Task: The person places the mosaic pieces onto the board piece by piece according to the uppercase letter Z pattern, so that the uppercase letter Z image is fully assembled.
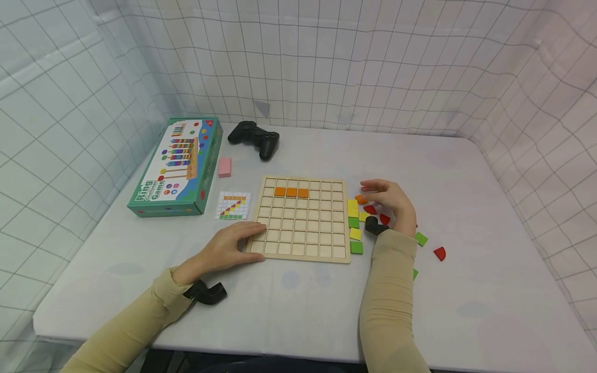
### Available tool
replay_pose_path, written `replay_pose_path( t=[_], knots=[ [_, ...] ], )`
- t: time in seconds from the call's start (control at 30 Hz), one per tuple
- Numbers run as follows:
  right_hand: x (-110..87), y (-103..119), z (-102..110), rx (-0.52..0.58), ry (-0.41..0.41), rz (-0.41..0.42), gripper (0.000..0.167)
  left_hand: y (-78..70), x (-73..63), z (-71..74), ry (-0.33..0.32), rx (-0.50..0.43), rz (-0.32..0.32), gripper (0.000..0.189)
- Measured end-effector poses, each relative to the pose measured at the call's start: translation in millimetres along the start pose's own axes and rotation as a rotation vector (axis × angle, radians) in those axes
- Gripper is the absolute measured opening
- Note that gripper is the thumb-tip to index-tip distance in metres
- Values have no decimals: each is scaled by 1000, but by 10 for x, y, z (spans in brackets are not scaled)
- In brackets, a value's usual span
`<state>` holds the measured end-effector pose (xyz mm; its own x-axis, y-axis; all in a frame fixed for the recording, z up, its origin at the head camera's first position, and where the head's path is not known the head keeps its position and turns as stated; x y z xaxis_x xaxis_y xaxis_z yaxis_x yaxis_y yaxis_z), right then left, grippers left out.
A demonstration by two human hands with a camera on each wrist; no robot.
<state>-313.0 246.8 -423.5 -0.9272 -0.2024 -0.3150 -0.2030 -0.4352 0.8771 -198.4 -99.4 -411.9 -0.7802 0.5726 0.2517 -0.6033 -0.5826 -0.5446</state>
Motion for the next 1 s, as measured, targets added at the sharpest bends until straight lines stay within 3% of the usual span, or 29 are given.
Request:
replay_pose_path(
  t=[0.23,0.57,1.0],
  knots=[
    [-69,74,-39,-1,-7,-42,52,-4,2,3,-3,2,-2,67],
    [57,-113,38,-67,-53,-52,56,-16,10,1,6,0,-16,67],
    [73,-83,13,-135,-57,-52,50,-9,2,4,-1,10,-10,67]
  ],
)
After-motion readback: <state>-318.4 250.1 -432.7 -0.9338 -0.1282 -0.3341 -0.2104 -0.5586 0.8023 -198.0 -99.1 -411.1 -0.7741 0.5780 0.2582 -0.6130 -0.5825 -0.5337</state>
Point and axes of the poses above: each hand's wrist, its own x-axis towards the middle knuckle, its own z-axis out of the back of the hand, y = z × x, the point moved 8 cm from there along x, towards the middle knuckle, and after that the axes turned 1 degree about -z, right-handed, at the moved point
